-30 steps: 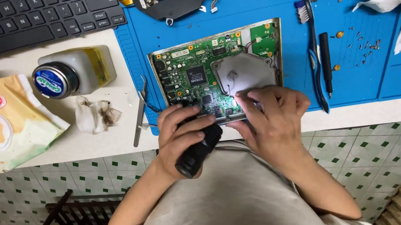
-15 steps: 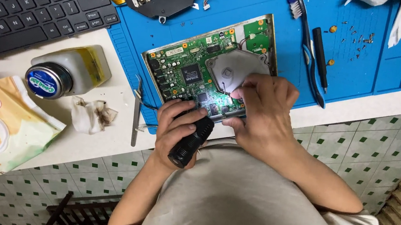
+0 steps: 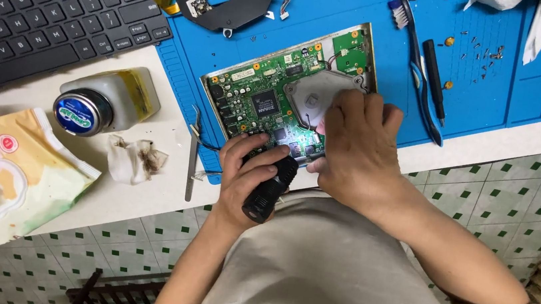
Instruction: Inspecting and repairing a circuit board using a flashlight and manual manipulation of components.
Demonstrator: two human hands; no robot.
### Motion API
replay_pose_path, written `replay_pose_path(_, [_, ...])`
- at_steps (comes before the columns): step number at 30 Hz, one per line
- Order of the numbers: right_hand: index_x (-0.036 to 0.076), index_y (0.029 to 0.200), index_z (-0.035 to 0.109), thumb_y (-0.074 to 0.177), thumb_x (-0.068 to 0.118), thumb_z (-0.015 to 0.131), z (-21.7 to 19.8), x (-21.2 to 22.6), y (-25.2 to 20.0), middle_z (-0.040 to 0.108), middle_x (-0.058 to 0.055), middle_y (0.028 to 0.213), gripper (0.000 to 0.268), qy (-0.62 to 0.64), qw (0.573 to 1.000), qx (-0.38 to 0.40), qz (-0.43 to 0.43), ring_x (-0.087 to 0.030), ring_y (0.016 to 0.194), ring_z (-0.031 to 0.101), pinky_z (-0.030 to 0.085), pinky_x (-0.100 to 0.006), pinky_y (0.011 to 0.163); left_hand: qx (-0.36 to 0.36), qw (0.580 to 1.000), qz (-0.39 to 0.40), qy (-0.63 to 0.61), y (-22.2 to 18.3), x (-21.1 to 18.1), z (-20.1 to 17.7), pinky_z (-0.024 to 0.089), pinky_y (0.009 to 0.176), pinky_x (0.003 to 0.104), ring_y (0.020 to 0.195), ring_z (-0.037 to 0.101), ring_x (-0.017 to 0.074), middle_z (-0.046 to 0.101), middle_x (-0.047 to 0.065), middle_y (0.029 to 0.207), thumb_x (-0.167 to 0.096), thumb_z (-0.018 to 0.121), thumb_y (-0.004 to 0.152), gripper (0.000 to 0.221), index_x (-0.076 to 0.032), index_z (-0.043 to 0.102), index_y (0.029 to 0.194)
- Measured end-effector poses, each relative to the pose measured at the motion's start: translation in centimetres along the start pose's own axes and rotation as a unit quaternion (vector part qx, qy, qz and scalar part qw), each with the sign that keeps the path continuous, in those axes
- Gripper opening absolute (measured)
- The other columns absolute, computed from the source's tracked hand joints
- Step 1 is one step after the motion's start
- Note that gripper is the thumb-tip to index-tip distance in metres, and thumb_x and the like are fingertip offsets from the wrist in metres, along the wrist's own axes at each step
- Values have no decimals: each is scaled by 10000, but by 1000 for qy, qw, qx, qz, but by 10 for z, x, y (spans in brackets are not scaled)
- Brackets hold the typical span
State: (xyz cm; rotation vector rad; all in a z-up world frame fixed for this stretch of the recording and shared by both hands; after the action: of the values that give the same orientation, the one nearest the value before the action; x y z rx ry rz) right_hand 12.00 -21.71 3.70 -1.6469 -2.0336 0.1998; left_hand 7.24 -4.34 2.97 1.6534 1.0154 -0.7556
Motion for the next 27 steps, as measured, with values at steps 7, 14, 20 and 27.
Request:
replay_pose_path(7, [108,954,592,590,495,914,2,2,6,447,-110,1091,621,-36,997,70,28,-369,1083,405,266,-528,954,11,1000,2,21,2,-1,1,406,1082,582,1188,630,401,765,124,1211,-271,634,1029,174,-139,579,1130])
replay_pose_path(14, [92,974,595,639,481,881,-1,5,8,448,-127,1106,588,-36,994,95,39,-389,1099,397,260,-549,960,7,1000,4,17,5,-3,-1,415,1076,572,1175,633,385,763,127,1211,-260,609,1046,151,-135,582,1125])
replay_pose_path(20, [79,956,601,601,507,892,5,0,6,460,-116,1131,628,-25,997,72,33,-390,1124,412,270,-541,983,4,1000,10,18,10,-7,-5,423,1044,563,1163,631,389,753,116,1239,-249,623,1036,147,-132,587,1117])
replay_pose_path(27, [122,965,585,580,510,898,10,-4,4,439,-81,1113,630,-15,996,77,33,-387,1132,411,266,-546,997,-15,1000,-7,18,7,-4,-8,439,1057,562,1189,631,379,749,105,1264,-229,638,1032,151,-141,586,1143])
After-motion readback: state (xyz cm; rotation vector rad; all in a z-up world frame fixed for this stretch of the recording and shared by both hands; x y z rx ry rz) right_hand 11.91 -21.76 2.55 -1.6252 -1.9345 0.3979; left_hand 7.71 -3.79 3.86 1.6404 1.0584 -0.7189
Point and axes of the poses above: each hand's wrist, its own y-axis towards the middle knuckle, its own z-axis out of the palm, x = y × z, the point moved 6 cm from there along y, towards the middle knuckle
